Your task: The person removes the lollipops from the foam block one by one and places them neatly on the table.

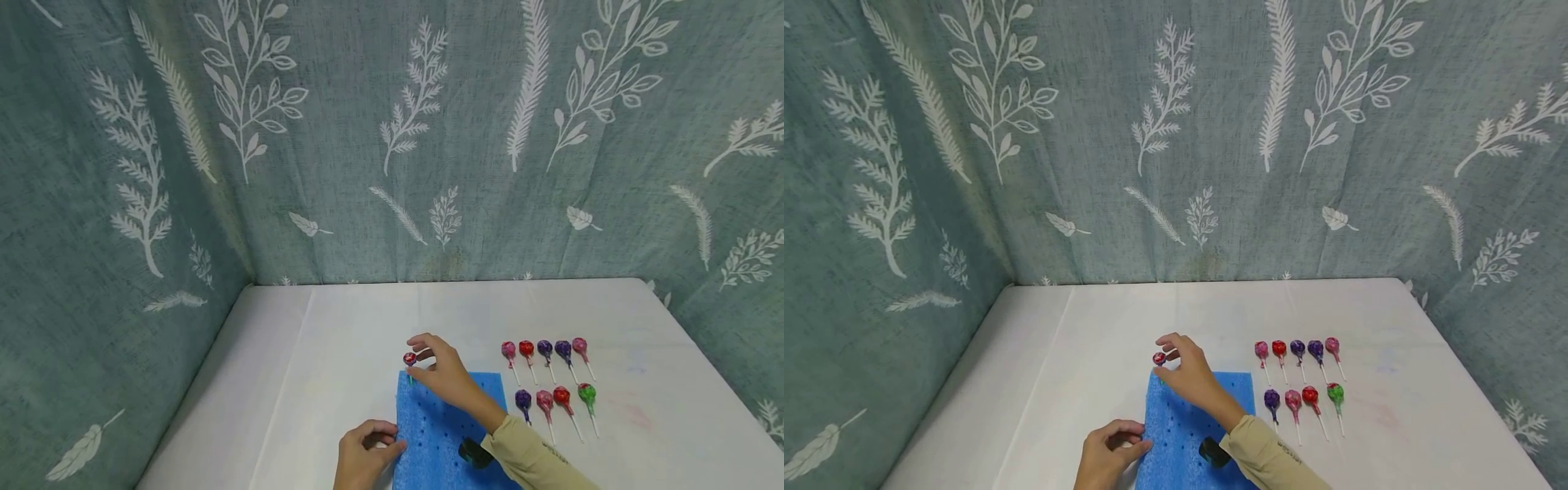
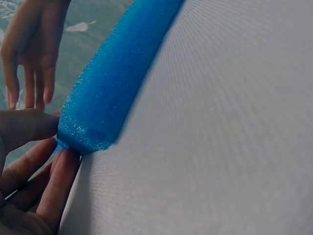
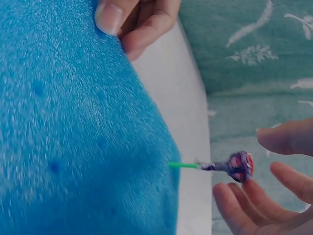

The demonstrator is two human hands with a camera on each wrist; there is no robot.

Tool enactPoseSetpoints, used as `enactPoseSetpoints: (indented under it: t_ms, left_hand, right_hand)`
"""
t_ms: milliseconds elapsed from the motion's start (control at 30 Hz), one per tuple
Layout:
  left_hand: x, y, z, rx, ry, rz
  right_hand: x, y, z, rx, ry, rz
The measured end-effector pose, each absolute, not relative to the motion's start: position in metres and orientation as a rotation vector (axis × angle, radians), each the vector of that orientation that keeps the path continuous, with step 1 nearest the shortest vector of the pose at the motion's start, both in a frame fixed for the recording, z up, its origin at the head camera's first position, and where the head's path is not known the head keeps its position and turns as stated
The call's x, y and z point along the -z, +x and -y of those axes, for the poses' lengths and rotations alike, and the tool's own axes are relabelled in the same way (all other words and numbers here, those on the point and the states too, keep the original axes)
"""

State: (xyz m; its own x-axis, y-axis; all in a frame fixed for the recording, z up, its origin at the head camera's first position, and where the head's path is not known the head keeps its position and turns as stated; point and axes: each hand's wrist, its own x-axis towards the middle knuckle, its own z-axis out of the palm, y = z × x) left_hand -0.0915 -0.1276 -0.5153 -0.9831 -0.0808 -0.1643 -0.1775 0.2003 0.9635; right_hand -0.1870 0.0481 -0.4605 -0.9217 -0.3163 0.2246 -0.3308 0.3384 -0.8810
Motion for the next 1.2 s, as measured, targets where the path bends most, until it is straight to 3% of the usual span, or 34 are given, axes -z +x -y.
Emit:
enactPoseSetpoints:
  t_ms: [700, 1200]
  left_hand:
    - [0.513, -0.089, 0.126, -1.956, -0.229, -2.391]
    - [0.511, -0.091, 0.126, -1.897, -0.186, -2.445]
  right_hand:
    - [0.478, -0.187, -0.033, -1.737, 0.703, 2.420]
    - [0.464, -0.188, -0.040, -1.796, 0.538, 2.281]
